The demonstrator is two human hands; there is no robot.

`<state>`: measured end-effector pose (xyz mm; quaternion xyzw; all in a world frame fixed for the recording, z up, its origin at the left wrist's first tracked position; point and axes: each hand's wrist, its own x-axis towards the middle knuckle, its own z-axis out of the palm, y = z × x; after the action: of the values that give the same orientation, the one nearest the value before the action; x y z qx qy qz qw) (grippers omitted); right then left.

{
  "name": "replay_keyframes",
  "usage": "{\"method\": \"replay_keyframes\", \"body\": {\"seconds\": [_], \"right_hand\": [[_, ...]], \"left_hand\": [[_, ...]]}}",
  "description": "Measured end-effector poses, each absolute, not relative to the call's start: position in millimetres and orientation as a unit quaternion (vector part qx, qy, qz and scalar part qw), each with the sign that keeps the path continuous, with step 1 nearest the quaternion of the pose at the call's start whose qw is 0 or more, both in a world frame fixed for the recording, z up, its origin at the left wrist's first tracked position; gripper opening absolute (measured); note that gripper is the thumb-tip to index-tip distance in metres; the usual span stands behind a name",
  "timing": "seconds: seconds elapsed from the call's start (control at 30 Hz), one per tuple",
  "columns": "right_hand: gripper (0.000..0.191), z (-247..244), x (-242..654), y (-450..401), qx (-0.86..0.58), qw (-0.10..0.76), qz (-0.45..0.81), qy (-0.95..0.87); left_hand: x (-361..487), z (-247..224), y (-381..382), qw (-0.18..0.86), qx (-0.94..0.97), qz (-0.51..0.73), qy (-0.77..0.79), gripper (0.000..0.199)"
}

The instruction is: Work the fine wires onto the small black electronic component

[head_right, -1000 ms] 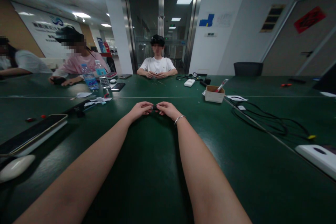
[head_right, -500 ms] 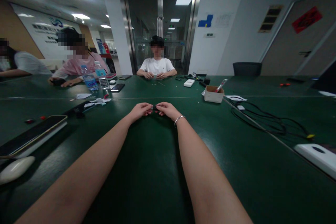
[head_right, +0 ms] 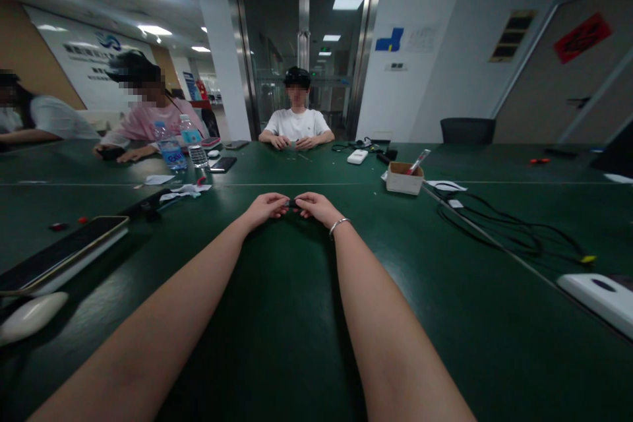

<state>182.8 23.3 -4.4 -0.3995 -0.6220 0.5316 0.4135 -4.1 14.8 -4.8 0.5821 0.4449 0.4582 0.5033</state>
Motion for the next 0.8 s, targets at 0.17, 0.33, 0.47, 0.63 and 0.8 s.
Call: {"method": "replay_keyframes", "body": {"seconds": [0.17,0.33,0.47,0.63,0.8], "right_hand": [[0.011,-4,184,23,-0.397,0.415,0.536,-0.619],[0.009,-5,183,24,-0.396,0.414,0.541,-0.616],[0.004,-5,182,24,-0.408,0.422,0.538,-0.606],[0.013,-5,180,24,-0.416,0.412,0.518,-0.624],[0.018,-6,180,24,-0.414,0.410,0.501,-0.640]], "left_hand": [[-9,-4,11,0.478,0.620,0.451,0.429,0.031],[-8,0,5,0.449,0.637,0.464,0.421,0.033],[-6,1,2,0.452,0.631,0.469,0.421,0.031],[-7,0,5,0.469,0.623,0.470,0.414,0.032],[-7,1,4,0.468,0.621,0.468,0.420,0.031]]}}
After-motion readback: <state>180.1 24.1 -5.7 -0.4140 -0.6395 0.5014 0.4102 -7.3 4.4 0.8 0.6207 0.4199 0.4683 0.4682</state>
